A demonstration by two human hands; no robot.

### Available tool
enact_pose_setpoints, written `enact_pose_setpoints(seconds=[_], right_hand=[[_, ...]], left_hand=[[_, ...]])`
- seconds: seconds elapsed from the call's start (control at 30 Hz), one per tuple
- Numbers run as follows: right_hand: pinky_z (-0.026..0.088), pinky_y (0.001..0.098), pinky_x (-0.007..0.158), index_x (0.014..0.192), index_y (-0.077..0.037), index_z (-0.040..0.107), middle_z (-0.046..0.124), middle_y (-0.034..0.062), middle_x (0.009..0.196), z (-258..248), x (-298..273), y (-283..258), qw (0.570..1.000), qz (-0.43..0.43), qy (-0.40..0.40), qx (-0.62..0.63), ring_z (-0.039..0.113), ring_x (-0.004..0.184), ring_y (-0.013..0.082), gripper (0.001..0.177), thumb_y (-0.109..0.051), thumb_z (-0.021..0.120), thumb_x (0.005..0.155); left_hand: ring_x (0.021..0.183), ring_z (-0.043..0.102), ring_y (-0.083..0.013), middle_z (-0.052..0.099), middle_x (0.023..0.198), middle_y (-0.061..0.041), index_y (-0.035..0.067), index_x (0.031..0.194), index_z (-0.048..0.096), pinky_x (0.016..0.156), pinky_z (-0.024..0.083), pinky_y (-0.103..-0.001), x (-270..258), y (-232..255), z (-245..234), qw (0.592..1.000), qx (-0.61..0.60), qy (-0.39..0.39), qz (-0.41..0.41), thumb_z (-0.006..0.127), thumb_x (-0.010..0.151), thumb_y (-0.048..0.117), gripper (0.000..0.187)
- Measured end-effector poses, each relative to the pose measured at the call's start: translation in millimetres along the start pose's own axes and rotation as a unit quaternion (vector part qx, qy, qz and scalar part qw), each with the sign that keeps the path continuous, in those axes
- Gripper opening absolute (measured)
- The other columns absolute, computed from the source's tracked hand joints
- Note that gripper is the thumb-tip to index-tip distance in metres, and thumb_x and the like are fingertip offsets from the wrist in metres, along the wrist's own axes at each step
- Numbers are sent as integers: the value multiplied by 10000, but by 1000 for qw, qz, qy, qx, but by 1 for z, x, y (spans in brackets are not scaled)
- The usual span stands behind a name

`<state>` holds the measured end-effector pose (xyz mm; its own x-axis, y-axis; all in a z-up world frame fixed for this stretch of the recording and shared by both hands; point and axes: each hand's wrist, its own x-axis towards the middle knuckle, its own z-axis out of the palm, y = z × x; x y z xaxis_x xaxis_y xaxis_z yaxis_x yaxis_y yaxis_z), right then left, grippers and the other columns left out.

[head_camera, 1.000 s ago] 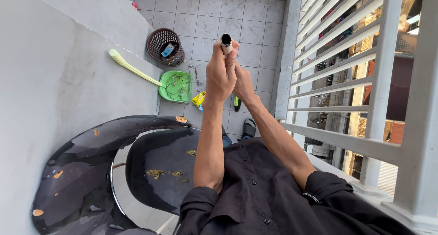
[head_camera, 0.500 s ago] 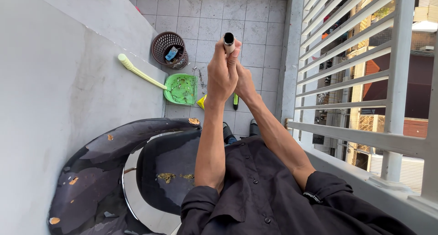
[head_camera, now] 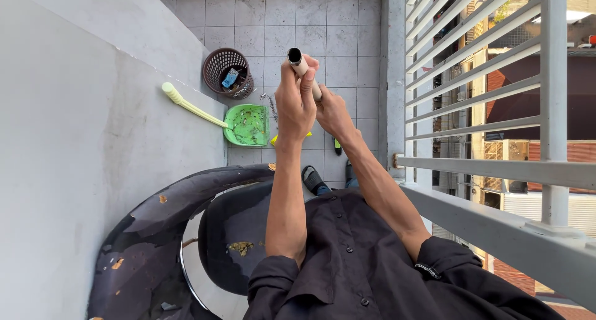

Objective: The person is assembling a broom handle by inserting a plastic component into a metal pipe.

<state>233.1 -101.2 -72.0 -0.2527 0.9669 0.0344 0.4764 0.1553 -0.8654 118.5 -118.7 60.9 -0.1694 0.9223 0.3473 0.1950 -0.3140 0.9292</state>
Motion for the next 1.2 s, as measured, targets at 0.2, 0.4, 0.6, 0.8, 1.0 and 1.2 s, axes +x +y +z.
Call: enact_pose_setpoints(seconds=[0.2, 0.4, 0.6, 0.8, 1.0, 1.2], right_hand=[[522, 473, 636, 981, -12, 542, 693, 191, 903, 13, -2, -4, 1000, -10, 16, 13, 688, 759, 380, 207, -152, 681, 919], [504, 476, 658, 1026, -16, 528, 682, 162, 829, 42, -2, 9, 999, 24, 28, -24, 665, 743, 380, 289, -216, 716, 937], [514, 481, 688, 1143, -24, 552, 697, 157, 929, 58, 1, 6, 997, -26, 60, -35, 684, 815, 379, 310, -202, 709, 944], [567, 439, 750, 1354, -37, 527, 726, 179, 1076, 49, 2, -27, 998, -16, 58, 28, 735, 927, 354, 519, -216, 725, 909], [589, 423, 816, 1387, -55, 527, 726, 173, 1154, 56, 3, -28, 995, -13, 66, 71, 744, 1017, 333, 501, -235, 710, 956], [581, 422, 814, 1366, -61, 537, 727, 159, 1133, 70, 12, -24, 998, 29, 42, 46, 738, 997, 325, 474, -245, 695, 959]], left_hand=[[1086, 757, -269, 702, 1162, -93, 51, 1234, 518, 916, 642, -394, 0, 1, -11, 1000, 14, -6, -19, 448, 1154, 264, 238], [1108, 754, -264, 695, 1183, -86, 59, 1237, 513, 892, 647, -374, 4, 3, -20, 999, 27, -23, -21, 441, 1146, 267, 238], [1139, 752, -282, 707, 1178, -77, 64, 1270, 524, 948, 631, -390, 8, 5, -29, 999, 22, -26, 4, 452, 1163, 273, 245], [1114, 757, -257, 711, 1175, -59, 80, 1295, 528, 937, 628, -379, 12, 5, -29, 999, 36, -23, 12, 453, 1159, 291, 263], [1089, 765, -260, 724, 1163, -63, 82, 1284, 543, 922, 627, -390, 14, 5, -32, 999, 41, -16, 18, 471, 1149, 281, 250], [1130, 749, -269, 709, 1184, -57, 97, 1305, 535, 946, 655, -392, 15, -10, -40, 999, 54, -5, 7, 446, 1149, 303, 274]])
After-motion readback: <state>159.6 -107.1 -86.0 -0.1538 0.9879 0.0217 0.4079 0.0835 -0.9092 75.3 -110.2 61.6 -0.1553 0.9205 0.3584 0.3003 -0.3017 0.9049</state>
